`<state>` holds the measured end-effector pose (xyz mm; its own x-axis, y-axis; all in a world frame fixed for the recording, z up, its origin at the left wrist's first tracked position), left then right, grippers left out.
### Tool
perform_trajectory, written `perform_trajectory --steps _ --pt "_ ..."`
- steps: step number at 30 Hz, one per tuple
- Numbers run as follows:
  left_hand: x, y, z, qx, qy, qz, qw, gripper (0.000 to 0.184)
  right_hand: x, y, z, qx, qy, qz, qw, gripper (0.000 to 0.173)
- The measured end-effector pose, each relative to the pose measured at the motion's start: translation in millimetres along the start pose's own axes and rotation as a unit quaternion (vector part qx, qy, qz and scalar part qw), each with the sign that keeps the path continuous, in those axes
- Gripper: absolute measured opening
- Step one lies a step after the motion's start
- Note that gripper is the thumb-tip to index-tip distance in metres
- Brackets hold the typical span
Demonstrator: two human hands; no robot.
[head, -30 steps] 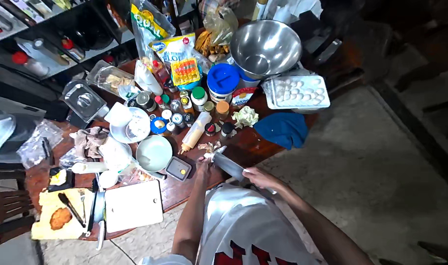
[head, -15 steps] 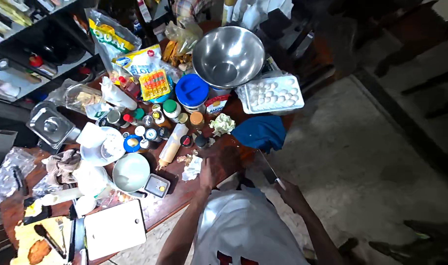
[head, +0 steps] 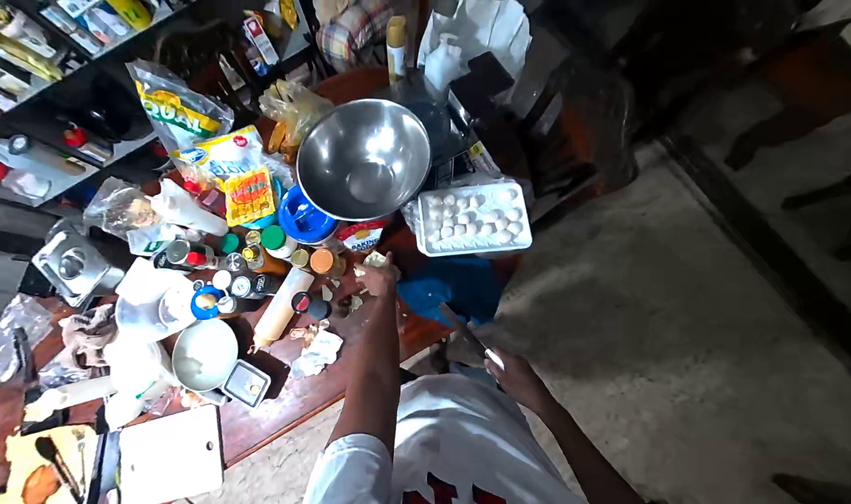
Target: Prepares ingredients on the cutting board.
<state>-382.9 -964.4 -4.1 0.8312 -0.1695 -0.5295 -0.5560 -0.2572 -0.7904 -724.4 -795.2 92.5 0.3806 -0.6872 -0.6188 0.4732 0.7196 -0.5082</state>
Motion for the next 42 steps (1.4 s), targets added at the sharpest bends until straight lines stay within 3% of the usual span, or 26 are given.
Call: perform_trajectory --steps 4,7,9,11,14,16,20,22,25,29,33,38,42 --pt "8.0 3.5 4.4 -0.040 0.002 0.010 0.999 0.108 15.3 -25.1 5.0 0.005 -0.027 0.010 1.000 0.045" --pt "2.9 -17.0 41.3 -0.197 0.078 0.137 0.968 0.086 25.5 -34.0 12.5 0.027 -0.079 -0.023 0.996 0.043" --pt "-15.4 -42.6 70.8 -0.301 0.113 0.267 0.909 0.064 37.3 -35.2 19.9 0.036 -0.119 -0.055 0.991 0.044" --pt "-39.4 -66.6 106.2 -0.359 0.102 0.357 0.856 0.060 45.6 -34.7 32.0 0.052 -0.146 -0.084 0.984 0.045" --pt "-84.8 -109.0 158.2 -0.449 0.080 0.412 0.789 0.082 58.7 -32.9 55.7 0.052 -0.183 -0.104 0.976 0.048" --pt "-105.2 -130.3 188.1 -0.537 0.053 0.446 0.714 0.102 69.1 -27.9 72.9 0.033 -0.222 -0.116 0.968 0.051" --pt "-121.6 -155.0 238.6 -0.649 0.058 0.485 0.583 0.094 79.3 -8.6 109.1 -0.017 -0.314 -0.115 0.942 0.050" --pt "-121.9 -166.3 262.1 -0.678 0.082 0.482 0.549 0.088 77.3 4.2 130.2 -0.048 -0.341 -0.095 0.934 0.049" --pt "-120.4 -187.0 296.9 -0.698 0.087 0.452 0.548 0.082 72.5 33.8 156.7 -0.092 -0.364 -0.063 0.925 0.051" --pt "-114.8 -222.0 349.3 -0.697 0.066 0.369 0.612 0.086 62.5 90.2 184.4 -0.129 -0.406 -0.032 0.904 0.053" --pt "-106.1 -256.4 420.7 -0.714 0.004 0.299 0.633 0.093 41.7 157.4 209.3 -0.144 -0.446 -0.006 0.883 0.050" --pt "-85.8 -293.6 516.0 -0.751 -0.067 0.200 0.626 0.058 28.8 251.5 228.2 -0.182 -0.443 0.057 0.876 0.047" --pt "-65.0 -319.7 571.9 -0.758 -0.088 0.130 0.633 0.050 43.9 318.9 239.5 -0.266 -0.468 0.091 0.838 0.047"
Point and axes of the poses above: each hand's wrist, its own x-axis towards the middle knuckle, its own y-axis out of the palm, z = x × y, the point moved 1 cm from there along x, towards the middle knuckle, and after that the axes turned 12 degrees about -y, right-handed, at the moved point
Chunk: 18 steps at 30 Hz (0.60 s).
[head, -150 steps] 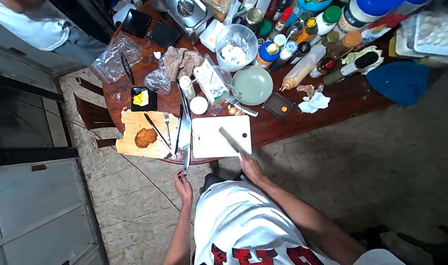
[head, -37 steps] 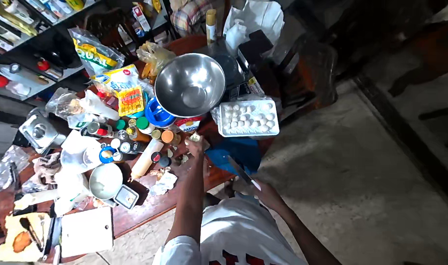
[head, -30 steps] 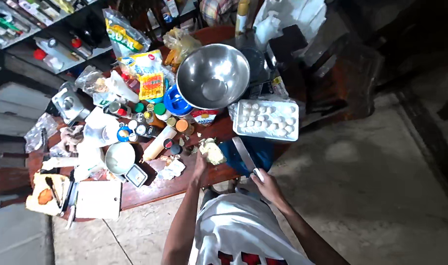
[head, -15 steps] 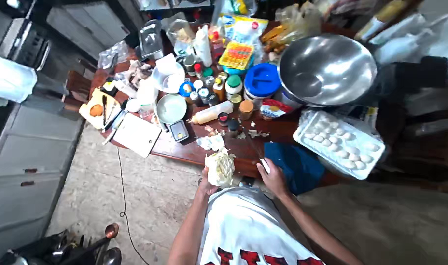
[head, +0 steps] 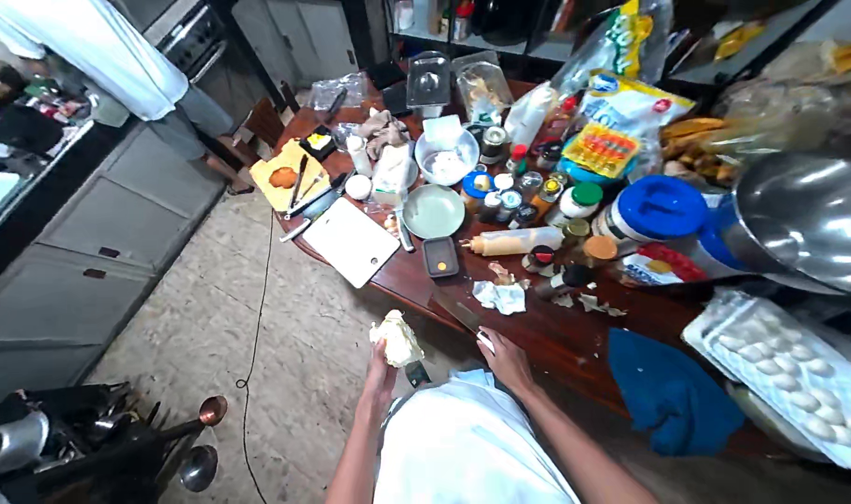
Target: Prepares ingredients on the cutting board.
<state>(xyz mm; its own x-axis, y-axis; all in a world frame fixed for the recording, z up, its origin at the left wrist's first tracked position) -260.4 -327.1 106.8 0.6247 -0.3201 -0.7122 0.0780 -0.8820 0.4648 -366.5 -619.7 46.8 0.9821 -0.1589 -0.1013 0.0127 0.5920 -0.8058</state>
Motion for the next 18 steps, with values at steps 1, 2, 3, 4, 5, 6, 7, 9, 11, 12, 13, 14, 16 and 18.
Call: perform_trajectory --steps 1,2,3,4,5,6,7,9,11,12,13,14,16,18 --pt "2.8 -8.6 -9.3 -0.007 0.009 -0.010 1.000 0.051 13.7 9.7 4.4 -0.009 -0.015 0.012 1.000 0.047" --pt "5.0 -15.6 -18.5 -0.013 0.015 -0.016 1.000 0.053 28.0 19.1 8.5 -0.017 -0.032 0.021 0.999 0.045" --pt "7.4 -20.1 -28.2 -0.020 0.021 -0.024 0.999 0.053 43.7 27.6 12.0 -0.028 -0.048 0.029 0.998 0.044" --pt "10.5 -24.1 -36.3 -0.030 0.028 -0.030 0.999 0.053 58.0 36.0 14.1 -0.041 -0.061 0.037 0.997 0.043" --pt "13.9 -27.8 -43.5 -0.037 0.033 -0.034 0.998 0.054 70.5 44.4 14.8 -0.052 -0.070 0.048 0.995 0.042" --pt "19.3 -30.1 -51.8 -0.039 0.038 -0.035 0.998 0.054 83.3 51.2 14.9 -0.063 -0.079 0.055 0.993 0.041" --pt "25.3 -31.1 -60.2 -0.038 0.043 -0.037 0.998 0.055 95.2 56.7 13.9 -0.073 -0.085 0.059 0.992 0.040" --pt "34.7 -31.6 -75.8 -0.025 0.051 -0.039 0.998 0.059 111.0 67.7 8.2 -0.087 -0.086 0.067 0.990 0.040" --pt "46.8 -31.9 -92.3 -0.005 0.054 -0.034 0.998 0.061 122.2 76.9 3.0 -0.098 -0.079 0.068 0.990 0.040" --pt "53.6 -32.0 -100.8 0.006 0.053 -0.030 0.998 0.061 125.0 80.8 1.9 -0.103 -0.072 0.061 0.990 0.039" --pt "61.1 -30.9 -110.1 0.016 0.053 -0.029 0.998 0.061 127.0 84.2 1.9 -0.105 -0.063 0.049 0.991 0.038" --pt "69.8 -28.4 -119.5 0.029 0.051 -0.032 0.998 0.061 128.7 87.1 1.4 -0.110 -0.052 0.035 0.992 0.037" --pt "87.7 -23.8 -139.4 0.071 0.046 -0.036 0.996 0.066 133.0 89.3 4.3 -0.106 -0.020 0.010 0.994 0.035" --pt "105.1 -20.3 -156.4 0.100 0.041 -0.034 0.994 0.070 137.3 85.3 14.0 -0.110 0.010 -0.004 0.994 0.035"
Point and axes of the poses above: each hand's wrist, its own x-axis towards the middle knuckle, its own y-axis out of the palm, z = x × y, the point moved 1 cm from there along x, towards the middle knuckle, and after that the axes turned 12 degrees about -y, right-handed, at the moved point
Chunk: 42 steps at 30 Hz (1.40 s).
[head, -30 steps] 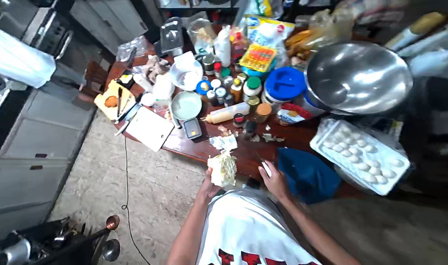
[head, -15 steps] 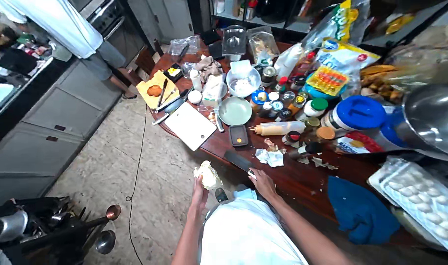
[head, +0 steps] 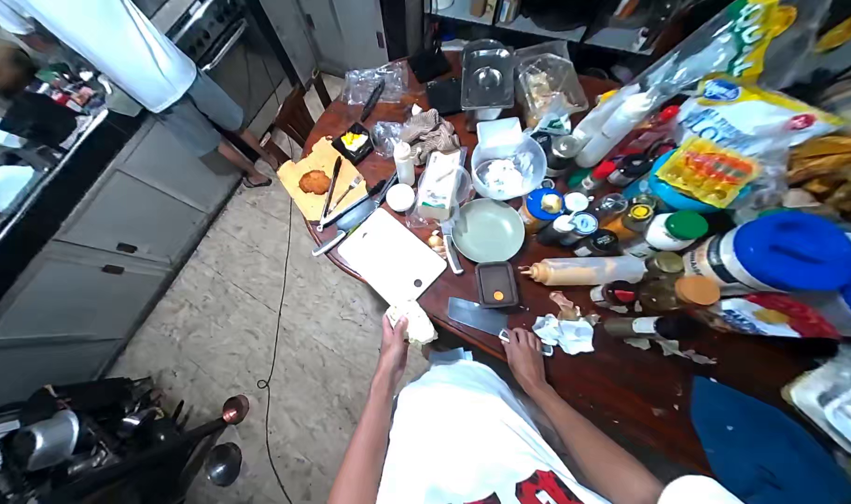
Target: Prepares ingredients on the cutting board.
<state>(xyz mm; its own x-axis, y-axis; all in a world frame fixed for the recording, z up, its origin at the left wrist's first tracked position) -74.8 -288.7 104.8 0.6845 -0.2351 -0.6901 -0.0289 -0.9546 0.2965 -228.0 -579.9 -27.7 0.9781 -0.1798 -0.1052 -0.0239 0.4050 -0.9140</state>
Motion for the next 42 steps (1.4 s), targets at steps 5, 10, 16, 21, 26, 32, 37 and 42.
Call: perform_trajectory --steps 5,10,16,21,26,32,37,42 --pt "41.2 5.0 -34.6 0.067 -0.014 0.001 0.998 0.072 62.2 -55.8 63.0 0.292 0.086 0.030 0.952 0.039" --pt "69.9 11.7 -59.5 0.157 0.005 0.055 0.986 0.075 150.1 -91.9 141.9 0.537 0.027 0.102 0.837 0.060" --pt "92.3 12.6 -94.5 0.181 -0.020 0.065 0.981 0.064 200.4 -79.2 182.1 0.616 0.030 0.130 0.776 0.090" --pt "110.6 1.0 -121.8 0.197 -0.021 0.091 0.976 0.056 214.0 -76.4 197.3 0.665 0.055 0.099 0.738 0.084" --pt "131.3 -13.8 -143.7 0.219 -0.038 0.125 0.967 0.049 222.8 -65.2 213.5 0.697 0.084 0.058 0.710 0.075" --pt "155.9 -30.8 -174.7 0.238 -0.083 0.171 0.952 0.050 233.6 -59.9 239.4 0.759 0.151 0.021 0.633 0.064" --pt "171.5 -43.7 -196.8 0.229 -0.115 0.209 0.944 0.051 248.6 -55.6 259.4 0.780 0.231 -0.008 0.582 0.051" --pt "185.5 -55.9 -210.9 0.206 -0.133 0.272 0.930 0.053 255.9 -50.0 272.5 0.792 0.250 -0.051 0.554 0.049"
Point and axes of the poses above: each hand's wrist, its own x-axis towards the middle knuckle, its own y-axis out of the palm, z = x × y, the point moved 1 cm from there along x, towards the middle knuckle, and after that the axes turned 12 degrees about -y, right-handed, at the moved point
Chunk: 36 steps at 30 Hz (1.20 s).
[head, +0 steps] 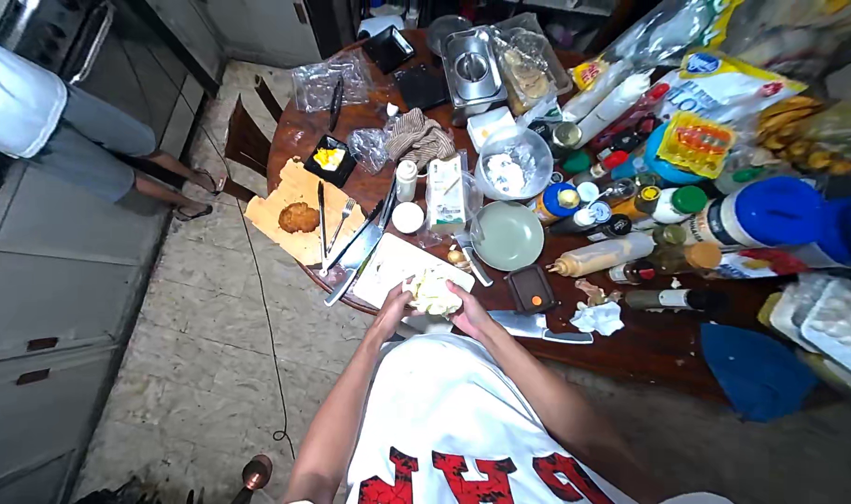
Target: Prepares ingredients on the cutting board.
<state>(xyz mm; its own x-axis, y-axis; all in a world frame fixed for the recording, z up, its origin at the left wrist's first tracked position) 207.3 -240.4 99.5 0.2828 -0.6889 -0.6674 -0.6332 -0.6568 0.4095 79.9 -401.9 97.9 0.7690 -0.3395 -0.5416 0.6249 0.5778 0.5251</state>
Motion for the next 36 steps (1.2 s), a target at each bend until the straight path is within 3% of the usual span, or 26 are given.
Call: perform_trajectory --steps 4,8,12,14,18,20,23,25,26,29,30,33,36 --pt "1.3 -13.0 -0.7 -0.038 -0.008 0.041 0.998 0.055 -0.9 2.0 -2.1 -0.008 -0.017 0.006 1.000 0.050" --pt "6.0 -5.3 -2.6 -0.058 -0.019 0.011 0.998 0.058 -1.2 3.6 3.0 -0.129 -0.070 0.038 0.988 0.065" --pt "17.5 -5.2 -5.1 0.093 -0.010 -0.140 0.986 0.052 7.1 -3.7 -4.9 -0.215 -0.163 0.020 0.963 0.079" --pt "17.8 -1.2 -6.6 0.176 0.003 -0.213 0.961 0.033 8.6 -4.0 -6.1 -0.241 -0.170 0.008 0.955 0.083" --pt "18.3 9.9 -5.8 0.260 0.066 -0.234 0.934 0.027 7.7 12.5 2.2 -0.333 -0.126 -0.064 0.932 0.115" --pt "21.2 16.4 -2.7 0.265 0.076 -0.230 0.933 0.029 10.8 15.4 1.8 -0.363 -0.131 -0.110 0.916 0.121" --pt "23.5 21.7 -0.9 0.272 0.085 -0.262 0.922 0.029 15.3 11.8 5.6 -0.366 -0.136 -0.128 0.912 0.117" --pt "24.1 18.2 -3.0 0.221 0.093 -0.254 0.937 0.025 14.7 7.4 11.1 -0.297 -0.126 -0.111 0.940 0.110" --pt "23.0 15.2 -4.7 0.169 0.088 -0.230 0.954 0.024 12.5 3.9 12.2 -0.237 -0.112 -0.100 0.960 0.101" --pt "18.1 9.0 -12.7 -0.014 0.061 -0.102 0.993 0.020 7.0 -11.6 9.9 -0.036 -0.039 -0.037 0.998 0.053" --pt "15.5 7.0 -14.2 -0.048 0.043 -0.058 0.996 0.019 4.5 -16.5 7.6 0.015 -0.009 -0.009 1.000 0.048" --pt "10.9 1.4 -13.1 -0.108 -0.004 0.018 0.994 0.017 -1.9 -23.4 2.6 0.086 0.025 0.041 0.995 0.058" --pt "9.9 -4.8 -7.8 -0.159 -0.014 0.023 0.987 0.015 -2.1 -18.8 5.8 0.074 0.021 0.040 0.996 0.060"
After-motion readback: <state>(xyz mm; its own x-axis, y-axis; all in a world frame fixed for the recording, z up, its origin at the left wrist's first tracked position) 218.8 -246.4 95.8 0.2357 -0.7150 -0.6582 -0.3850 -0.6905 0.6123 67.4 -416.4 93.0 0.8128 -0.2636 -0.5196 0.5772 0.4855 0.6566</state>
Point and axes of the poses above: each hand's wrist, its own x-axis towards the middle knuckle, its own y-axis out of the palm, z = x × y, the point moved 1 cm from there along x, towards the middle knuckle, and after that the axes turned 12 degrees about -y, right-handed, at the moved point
